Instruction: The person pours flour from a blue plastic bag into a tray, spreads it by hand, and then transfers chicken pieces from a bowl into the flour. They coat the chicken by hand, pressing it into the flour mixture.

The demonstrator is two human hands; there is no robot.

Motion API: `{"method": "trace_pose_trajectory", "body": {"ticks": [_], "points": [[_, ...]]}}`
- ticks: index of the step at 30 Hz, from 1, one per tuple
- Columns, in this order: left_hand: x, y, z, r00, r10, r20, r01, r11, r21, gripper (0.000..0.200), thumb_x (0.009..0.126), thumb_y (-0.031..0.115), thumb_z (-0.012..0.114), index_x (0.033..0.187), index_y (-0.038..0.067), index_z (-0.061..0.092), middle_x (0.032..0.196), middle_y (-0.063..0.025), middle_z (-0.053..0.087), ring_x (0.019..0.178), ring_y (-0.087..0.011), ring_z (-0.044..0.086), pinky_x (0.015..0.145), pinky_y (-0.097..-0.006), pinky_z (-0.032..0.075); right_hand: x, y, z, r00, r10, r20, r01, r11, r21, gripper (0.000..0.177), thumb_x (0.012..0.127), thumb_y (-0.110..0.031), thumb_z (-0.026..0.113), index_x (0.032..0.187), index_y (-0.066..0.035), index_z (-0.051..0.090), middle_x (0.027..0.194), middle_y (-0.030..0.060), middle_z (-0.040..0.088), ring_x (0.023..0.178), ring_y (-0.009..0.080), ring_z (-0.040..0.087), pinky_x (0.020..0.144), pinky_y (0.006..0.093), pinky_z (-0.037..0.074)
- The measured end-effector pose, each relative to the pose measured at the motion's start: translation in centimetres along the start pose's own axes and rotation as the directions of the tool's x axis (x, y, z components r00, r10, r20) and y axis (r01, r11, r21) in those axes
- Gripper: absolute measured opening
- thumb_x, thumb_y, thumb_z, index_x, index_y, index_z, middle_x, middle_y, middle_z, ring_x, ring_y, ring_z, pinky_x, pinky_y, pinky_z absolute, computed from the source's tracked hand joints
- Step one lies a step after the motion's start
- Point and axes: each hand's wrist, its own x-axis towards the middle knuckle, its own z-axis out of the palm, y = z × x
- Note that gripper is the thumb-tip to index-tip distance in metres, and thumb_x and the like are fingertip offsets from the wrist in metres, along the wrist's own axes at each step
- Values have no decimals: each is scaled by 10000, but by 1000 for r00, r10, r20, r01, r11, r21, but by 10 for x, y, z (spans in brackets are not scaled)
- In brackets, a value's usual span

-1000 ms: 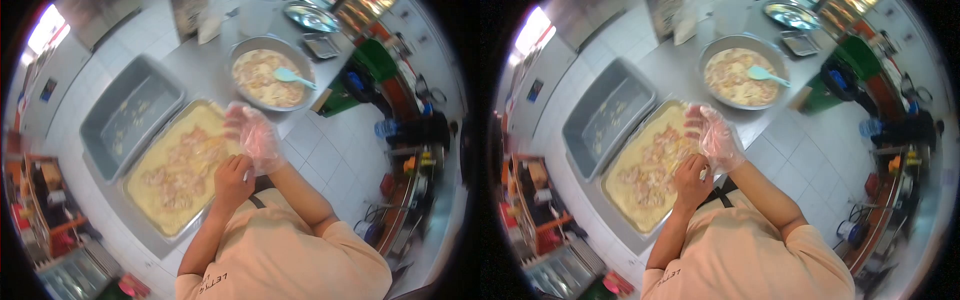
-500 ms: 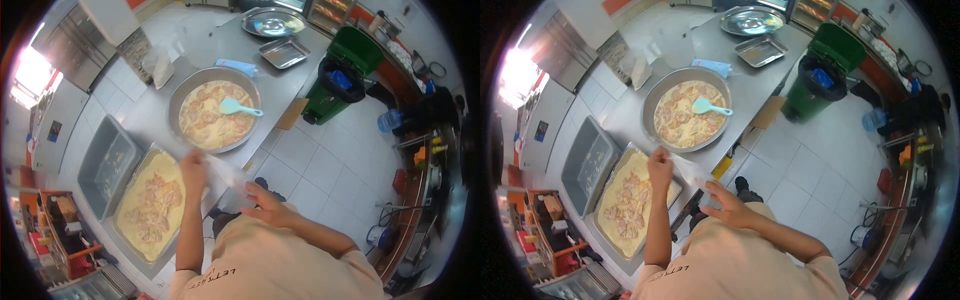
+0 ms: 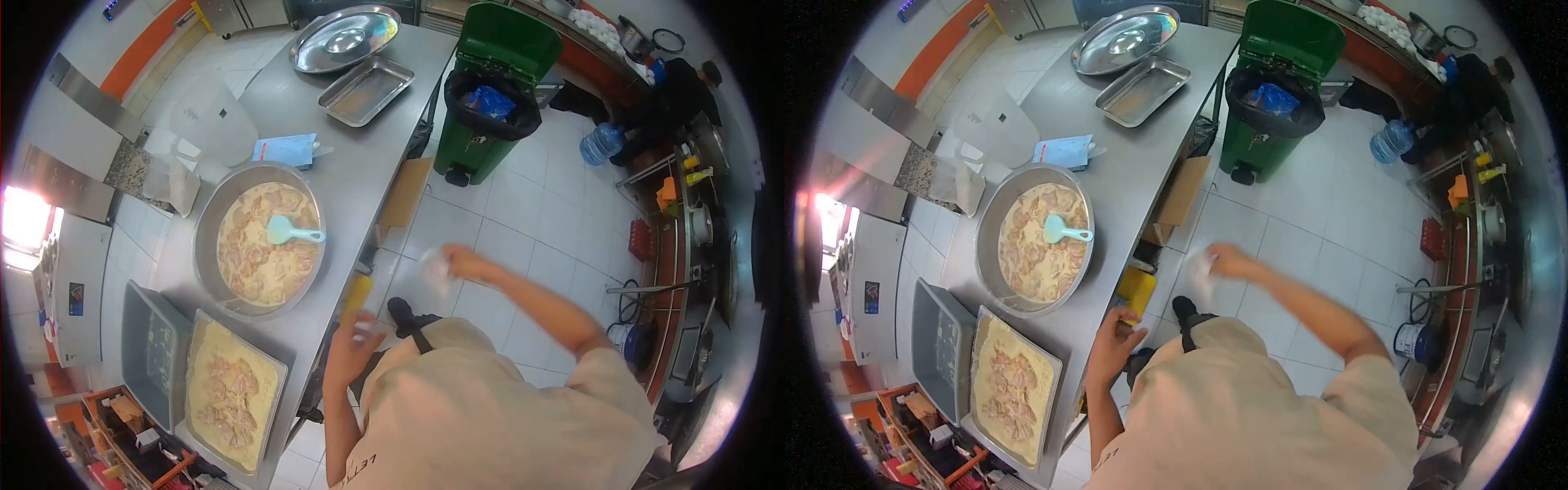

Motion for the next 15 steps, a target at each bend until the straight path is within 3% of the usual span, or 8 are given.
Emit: {"method": "trace_pose_trajectory", "body": {"ticks": [2,4,5,6,9,13,14,15], "points": [[-16,-26,-1,985,-159,-61,159,987,-4,308,797,148,712,1046,35,570,946,-116,643,808,-226,643,674,-326,505,40,22,-91,949,260,-177,-236,961,147,386,753,-226,686,1091,-46,639,937,67,645,831,180,617,690,346,524],[-39,-70,-1,986,-97,-136,111,989,98,277,809,176,700,1015,33,581,932,-123,648,791,-245,646,679,-337,505,110,87,-216,950,58,-308,-22,993,117,329,821,-281,664,1061,-58,635,888,91,633,713,194,606,665,370,535],[-53,-77,-1,971,-164,-176,192,969,157,270,811,187,697,1000,29,587,917,-121,648,783,-244,645,678,-333,502,134,83,-262,868,245,-431,41,831,555,278,846,-276,648,1008,-53,615,853,109,618,672,204,598,653,365,542],[-67,-84,1,949,-225,-219,271,939,211,265,813,198,695,985,24,592,901,-119,648,774,-244,644,677,-329,499,164,92,-313,841,223,-492,160,767,621,262,862,-265,633,1002,-49,583,825,126,607,672,235,609,656,368,548],[-110,-156,13,912,-344,-224,391,893,224,180,823,100,671,947,20,566,891,-66,646,791,-151,617,660,-306,491,151,21,-352,799,207,-564,390,537,749,500,866,-316,627,1286,-78,499,1087,197,567,864,282,616,763,369,532],[-159,-219,29,799,-529,-286,518,847,-120,259,832,237,668,956,18,605,840,-121,638,708,-205,616,619,-327,490,202,58,-311,583,143,-800,538,670,512,496,874,-327,619,1287,-75,506,1150,156,568,1013,258,582,859,361,473],[-169,-231,35,763,-557,-328,544,827,-139,245,850,254,643,952,34,612,799,-124,630,682,-178,603,608,-323,486,215,79,-286,469,66,-881,531,776,341,486,881,-327,612,1280,-68,513,1161,140,573,1064,250,563,884,357,452],[-205,-280,37,836,-475,-274,498,867,15,224,864,256,615,944,47,619,777,-132,625,671,-178,605,609,-329,488,259,151,-266,366,-330,-870,336,919,-207,446,901,-297,581,1261,-40,526,1135,90,609,1050,223,561,905,348,432]]}}
